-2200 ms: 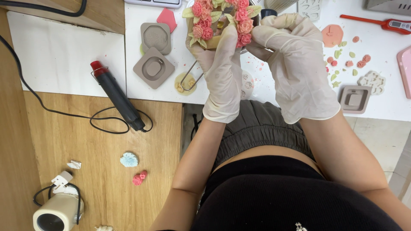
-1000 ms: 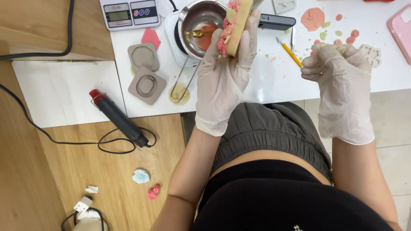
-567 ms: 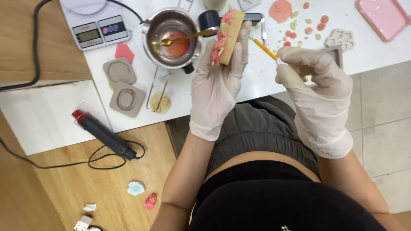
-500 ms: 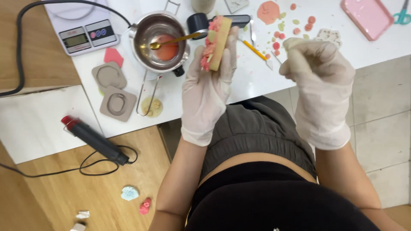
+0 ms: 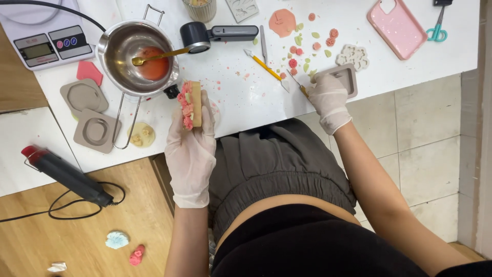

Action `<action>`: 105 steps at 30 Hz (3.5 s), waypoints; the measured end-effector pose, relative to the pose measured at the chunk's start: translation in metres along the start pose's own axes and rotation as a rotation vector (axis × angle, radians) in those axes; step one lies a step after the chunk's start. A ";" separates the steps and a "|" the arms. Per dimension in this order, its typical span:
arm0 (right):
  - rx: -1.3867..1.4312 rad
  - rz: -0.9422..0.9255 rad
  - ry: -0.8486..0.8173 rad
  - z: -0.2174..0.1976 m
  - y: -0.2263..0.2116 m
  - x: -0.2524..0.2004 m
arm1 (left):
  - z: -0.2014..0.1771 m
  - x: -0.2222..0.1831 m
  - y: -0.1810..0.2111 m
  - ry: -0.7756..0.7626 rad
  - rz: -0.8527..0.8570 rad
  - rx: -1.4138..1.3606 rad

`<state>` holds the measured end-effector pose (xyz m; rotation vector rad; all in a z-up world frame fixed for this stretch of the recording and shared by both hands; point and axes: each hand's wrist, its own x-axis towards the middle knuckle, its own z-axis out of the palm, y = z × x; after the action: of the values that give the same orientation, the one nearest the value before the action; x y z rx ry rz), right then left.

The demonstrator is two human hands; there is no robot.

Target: Assemble and place decorative wax flowers onto a candle base.

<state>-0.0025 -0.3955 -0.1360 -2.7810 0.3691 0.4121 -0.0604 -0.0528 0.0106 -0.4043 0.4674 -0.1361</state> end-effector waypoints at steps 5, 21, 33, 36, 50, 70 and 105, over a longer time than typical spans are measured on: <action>0.006 -0.244 0.102 0.008 -0.014 0.005 | -0.002 -0.005 -0.020 0.000 0.045 -0.074; 0.951 -0.611 -0.395 -0.040 -0.265 0.001 | -0.012 -0.043 -0.005 -0.171 0.276 -0.216; 1.259 -0.617 -0.537 -0.036 -0.329 0.004 | 0.005 -0.025 0.024 -0.334 0.060 -0.569; 1.129 -0.587 -0.510 -0.029 -0.336 0.006 | 0.011 -0.021 0.034 -0.334 0.016 -0.602; 1.056 -0.536 -0.465 -0.038 -0.301 0.031 | 0.034 -0.006 0.076 -0.279 0.033 -0.485; 1.296 -0.716 -0.315 -0.145 -0.291 -0.055 | 0.040 0.029 0.066 -0.285 0.104 -0.141; 1.114 -0.864 -0.240 -0.166 -0.299 -0.079 | 0.028 0.029 0.053 -0.350 -0.035 -0.134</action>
<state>0.0513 -0.1595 0.1183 -1.5467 -0.5164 0.1996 -0.0201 -0.0008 0.0001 -0.5565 0.1241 -0.0659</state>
